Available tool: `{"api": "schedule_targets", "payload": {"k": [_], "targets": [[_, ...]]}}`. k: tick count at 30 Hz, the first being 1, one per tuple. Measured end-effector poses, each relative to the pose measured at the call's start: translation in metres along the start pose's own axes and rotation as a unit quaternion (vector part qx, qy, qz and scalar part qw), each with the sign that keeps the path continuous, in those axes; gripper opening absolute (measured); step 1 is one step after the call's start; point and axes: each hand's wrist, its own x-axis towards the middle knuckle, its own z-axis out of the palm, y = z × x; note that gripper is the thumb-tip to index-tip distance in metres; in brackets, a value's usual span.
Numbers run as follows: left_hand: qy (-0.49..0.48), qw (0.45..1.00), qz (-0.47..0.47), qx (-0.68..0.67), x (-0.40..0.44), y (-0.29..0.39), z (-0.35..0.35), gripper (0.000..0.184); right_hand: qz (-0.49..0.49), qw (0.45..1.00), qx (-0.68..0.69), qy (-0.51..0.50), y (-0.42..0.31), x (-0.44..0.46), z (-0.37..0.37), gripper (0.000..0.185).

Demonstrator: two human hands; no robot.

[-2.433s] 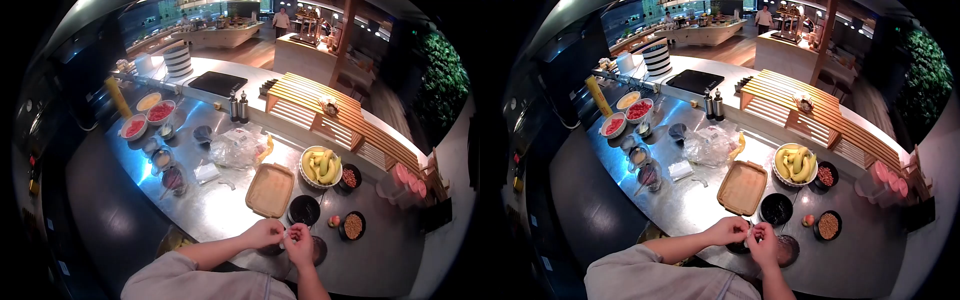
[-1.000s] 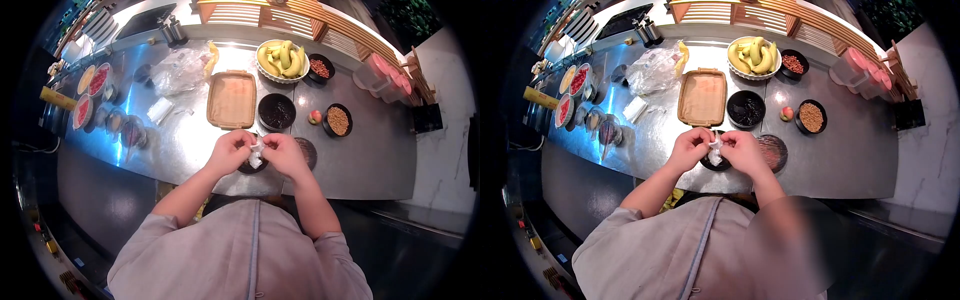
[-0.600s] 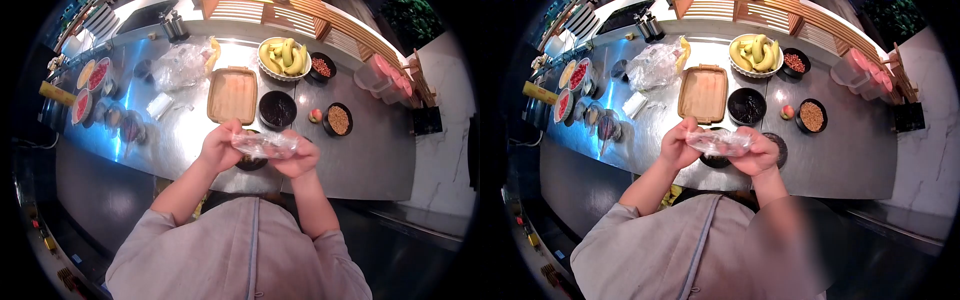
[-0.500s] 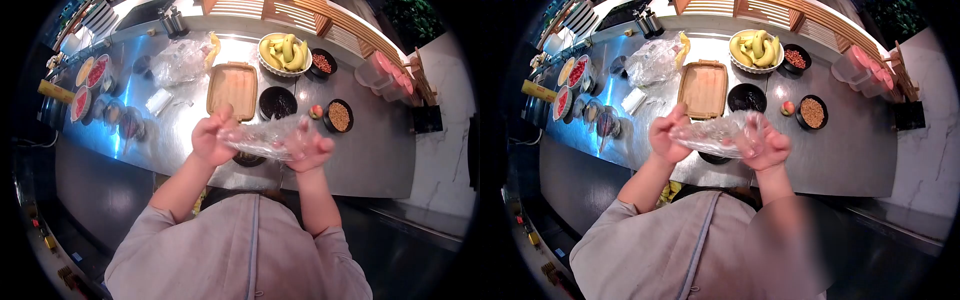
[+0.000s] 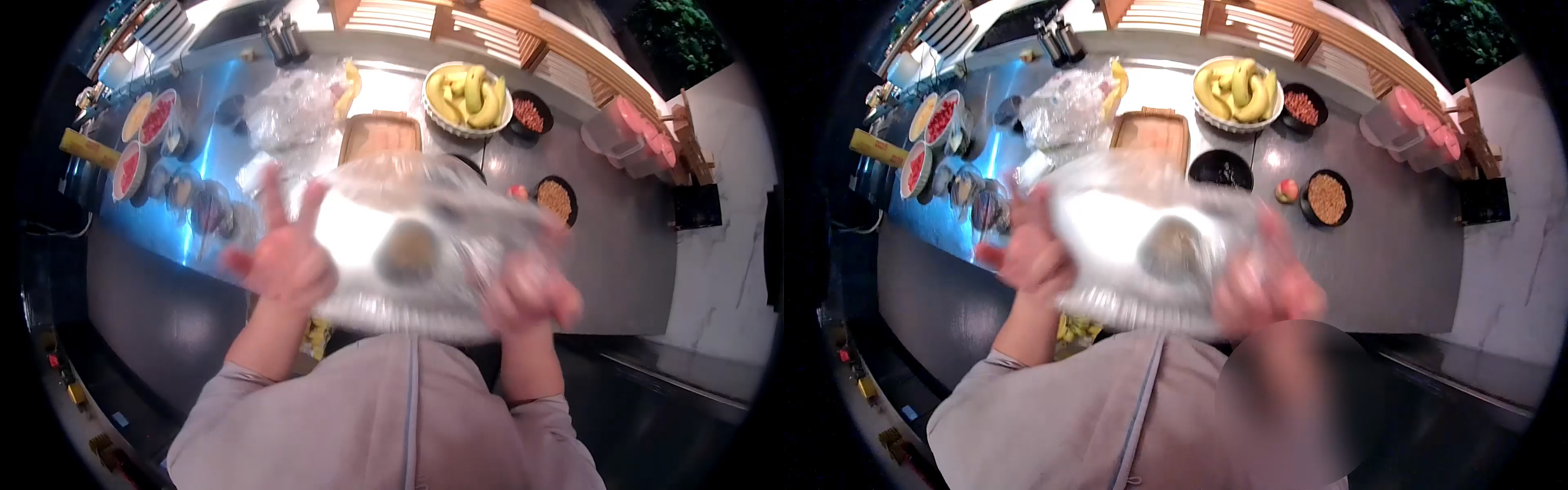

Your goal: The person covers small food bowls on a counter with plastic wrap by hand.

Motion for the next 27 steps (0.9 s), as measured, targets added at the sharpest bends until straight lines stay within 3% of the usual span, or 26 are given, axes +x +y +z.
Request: {"api": "schedule_targets", "payload": {"k": [1, 3, 4, 5, 6, 7, 8, 10, 14, 17, 18, 21, 23, 24, 27], "targets": [[-0.011, 1.0, 0.003, -0.008, -0.007, -0.004, 0.003, 0.086, 0.006, 0.998, 0.018, -0.066, 0.004, 0.001, 0.008, 0.095], [-0.051, 0.999, 0.01, -0.014, -0.012, -0.007, 0.012, 0.081, -0.022, 0.998, 0.02, 0.054, 0.013, -0.009, -0.008, 0.086], [-0.007, 1.0, 0.006, -0.008, -0.016, -0.007, -0.008, 0.079, -0.035, 0.993, 0.018, 0.11, 0.016, -0.016, -0.021, 0.082], [0.037, 0.999, 0.001, -0.003, -0.019, -0.007, -0.027, 0.076, -0.008, 0.964, 0.033, 0.265, 0.017, -0.031, -0.056, 0.076], [0.148, 0.989, -0.012, 0.01, -0.029, -0.006, -0.086, 0.074, 0.016, 0.922, 0.012, 0.387, 0.025, -0.049, -0.08, 0.076], [0.198, 0.979, -0.035, 0.035, -0.038, -0.011, -0.114, 0.071, 0.031, 0.885, 0.034, 0.463, 0.033, -0.064, -0.098, 0.078], [0.254, 0.964, -0.059, 0.058, -0.05, -0.016, -0.133, 0.068, 0.059, 0.883, 0.017, 0.466, 0.041, -0.077, -0.112, 0.078], [0.266, 0.959, -0.09, 0.036, -0.064, -0.027, -0.154, 0.065, 0.109, 0.821, 0.0, 0.56, 0.047, -0.084, -0.117, 0.078], [0.38, 0.901, -0.171, 0.117, -0.094, -0.043, -0.183, 0.059, 0.155, 0.785, -0.011, 0.599, 0.063, -0.103, -0.121, 0.077], [0.438, 0.859, -0.211, 0.161, -0.104, -0.054, -0.16, 0.053, 0.179, 0.773, -0.133, 0.594, 0.076, -0.113, -0.111, 0.073], [0.44, 0.858, -0.213, 0.159, -0.106, -0.055, -0.158, 0.053, 0.179, 0.771, -0.131, 0.597, 0.081, -0.114, -0.106, 0.073], [0.333, 0.854, -0.216, 0.336, -0.114, -0.058, -0.16, 0.05, 0.123, 0.743, -0.13, 0.645, 0.097, -0.12, -0.096, 0.075], [0.323, 0.84, -0.233, 0.369, -0.117, -0.056, -0.164, 0.048, 0.088, 0.699, -0.154, 0.693, 0.106, -0.127, -0.09, 0.041], [0.311, 0.823, -0.252, 0.402, -0.117, -0.055, -0.164, 0.046, 0.089, 0.699, -0.155, 0.693, 0.112, -0.133, -0.09, 0.041], [0.322, 0.843, -0.213, 0.374, -0.107, -0.066, -0.155, 0.043, 0.075, 0.652, -0.151, 0.74, 0.122, -0.148, -0.097, 0.007]]}}
